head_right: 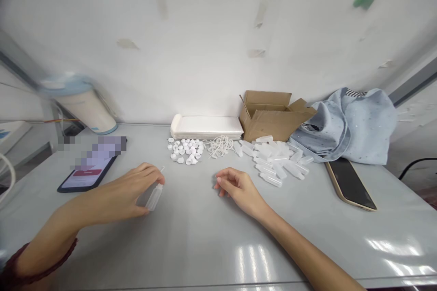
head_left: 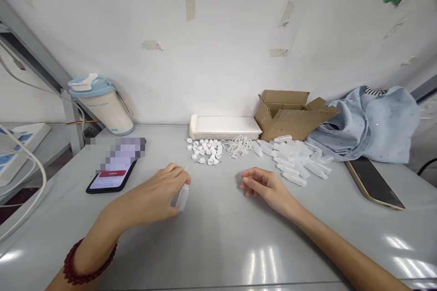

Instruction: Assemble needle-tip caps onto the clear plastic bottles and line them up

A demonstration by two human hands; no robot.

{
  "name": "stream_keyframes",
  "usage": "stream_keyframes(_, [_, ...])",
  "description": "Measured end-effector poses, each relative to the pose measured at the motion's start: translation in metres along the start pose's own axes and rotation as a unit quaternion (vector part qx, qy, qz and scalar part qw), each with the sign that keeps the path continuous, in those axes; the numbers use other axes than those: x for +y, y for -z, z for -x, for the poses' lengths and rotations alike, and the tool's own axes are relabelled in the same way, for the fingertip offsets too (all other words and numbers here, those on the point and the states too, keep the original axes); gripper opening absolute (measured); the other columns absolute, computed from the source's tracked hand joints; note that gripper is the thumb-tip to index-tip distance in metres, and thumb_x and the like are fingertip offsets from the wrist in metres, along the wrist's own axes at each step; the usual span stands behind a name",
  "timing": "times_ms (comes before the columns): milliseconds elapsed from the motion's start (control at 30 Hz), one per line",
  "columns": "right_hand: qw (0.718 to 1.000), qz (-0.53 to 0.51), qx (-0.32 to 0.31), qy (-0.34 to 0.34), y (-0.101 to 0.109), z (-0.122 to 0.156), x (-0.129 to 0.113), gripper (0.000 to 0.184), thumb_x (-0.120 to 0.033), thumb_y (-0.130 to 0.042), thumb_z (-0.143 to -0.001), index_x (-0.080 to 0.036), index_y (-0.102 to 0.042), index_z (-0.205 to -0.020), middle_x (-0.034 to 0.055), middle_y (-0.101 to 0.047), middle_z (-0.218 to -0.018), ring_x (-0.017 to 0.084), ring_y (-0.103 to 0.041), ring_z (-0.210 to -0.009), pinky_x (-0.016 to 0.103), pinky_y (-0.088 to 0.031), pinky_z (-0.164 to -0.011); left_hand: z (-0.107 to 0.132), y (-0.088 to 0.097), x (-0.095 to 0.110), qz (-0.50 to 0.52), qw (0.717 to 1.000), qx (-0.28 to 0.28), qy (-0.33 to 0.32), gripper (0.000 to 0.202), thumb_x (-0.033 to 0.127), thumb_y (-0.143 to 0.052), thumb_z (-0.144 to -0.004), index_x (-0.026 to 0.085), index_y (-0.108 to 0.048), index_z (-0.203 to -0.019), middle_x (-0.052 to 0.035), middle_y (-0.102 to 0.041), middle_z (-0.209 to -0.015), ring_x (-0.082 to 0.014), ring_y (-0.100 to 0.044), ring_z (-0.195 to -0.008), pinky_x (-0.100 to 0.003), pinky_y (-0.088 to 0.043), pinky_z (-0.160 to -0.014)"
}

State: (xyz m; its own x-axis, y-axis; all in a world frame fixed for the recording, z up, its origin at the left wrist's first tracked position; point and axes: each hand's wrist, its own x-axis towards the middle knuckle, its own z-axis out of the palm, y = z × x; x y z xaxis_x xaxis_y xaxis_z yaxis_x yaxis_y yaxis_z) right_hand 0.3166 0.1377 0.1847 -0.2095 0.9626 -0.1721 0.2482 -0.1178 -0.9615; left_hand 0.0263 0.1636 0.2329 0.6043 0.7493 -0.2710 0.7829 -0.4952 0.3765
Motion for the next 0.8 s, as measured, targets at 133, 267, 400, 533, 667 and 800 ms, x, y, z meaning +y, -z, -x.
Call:
stream_keyframes(133, [1.000, 0.002, 0.000, 0.003, 0.000, 0.000, 0.001, 0.024, -0.037, -0.053, -0.086, -0.015, -0.060, -0.094, 0.0046, -0.066, -0.079, 0.013, -0.058, -0.063, 0.028, -0.043, -0.061, -0.001, -0.001, 0.000, 0.008, 1.000, 0.004, -0.006, 0.033, 0.014, -0.054, -0.065, 0.022, -0.055, -0.097, -0.0044, -0.055, -0.103, -0.0240, -0.050, -0.102, -0.032, -0.046, -0.081])
stream_keyframes(267, [1.000, 0.003, -0.001, 0.004, 0.000, 0.001, 0.001, 0.024, -0.037, -0.052, -0.086, -0.015, -0.060, -0.093, 0.0043, -0.066, -0.079, 0.013, -0.058, -0.063, 0.028, -0.044, -0.061, -0.001, 0.001, -0.002, 0.023, 1.000, 0.005, 0.003, 0.037, 0.020, -0.061, -0.067, 0.024, -0.054, -0.104, -0.0038, -0.054, -0.108, -0.0242, -0.052, -0.102, -0.033, -0.047, -0.082])
stream_keyframes(400, [1.000, 0.002, -0.003, 0.004, 0.000, 0.001, -0.001, 0.024, -0.038, -0.053, -0.086, -0.016, -0.060, -0.094, 0.0041, -0.066, -0.079, 0.013, -0.058, -0.063, 0.028, -0.044, -0.061, -0.003, 0.005, -0.006, 0.034, 0.996, 0.077, -0.009, 0.033, 0.031, -0.059, -0.076, 0.026, -0.052, -0.108, -0.0023, -0.055, -0.111, -0.0234, -0.054, -0.101, -0.033, -0.047, -0.082])
stream_keyframes(533, [1.000, 0.008, -0.001, 0.006, 0.000, 0.001, -0.001, 0.025, -0.038, -0.052, -0.086, -0.016, -0.061, -0.094, 0.0042, -0.066, -0.079, 0.013, -0.058, -0.063, 0.028, -0.045, -0.061, -0.015, 0.003, -0.008, 0.017, 0.981, 0.191, -0.012, 0.018, 0.031, -0.045, -0.088, 0.024, -0.054, -0.102, -0.0039, -0.058, -0.109, -0.0242, -0.051, -0.107, -0.036, -0.046, -0.085])
stream_keyframes(667, [1.000, 0.009, 0.010, 0.018, 0.003, -0.001, 0.001, 0.025, -0.038, -0.052, -0.086, -0.015, -0.060, -0.093, 0.0048, -0.066, -0.080, 0.014, -0.060, -0.063, 0.027, -0.045, -0.058, -0.033, -0.009, -0.005, 0.010, 0.966, 0.254, -0.048, 0.021, 0.022, -0.038, -0.091, 0.020, -0.055, -0.103, -0.0070, -0.060, -0.107, -0.0243, -0.050, -0.108, -0.039, -0.046, -0.088])
stream_keyframes(800, [0.994, 0.065, 0.075, 0.041, 0.013, -0.008, 0.006, 0.023, -0.037, -0.053, -0.085, -0.016, -0.059, -0.092, 0.0050, -0.067, -0.080, 0.015, -0.061, -0.063, 0.029, -0.048, -0.059, -0.049, -0.024, 0.000, -0.021, 0.956, 0.267, -0.120, 0.028, 0.014, -0.034, -0.091, 0.014, -0.056, -0.108, -0.0109, -0.060, -0.110, -0.0244, -0.048, -0.110, -0.041, -0.045, -0.093])
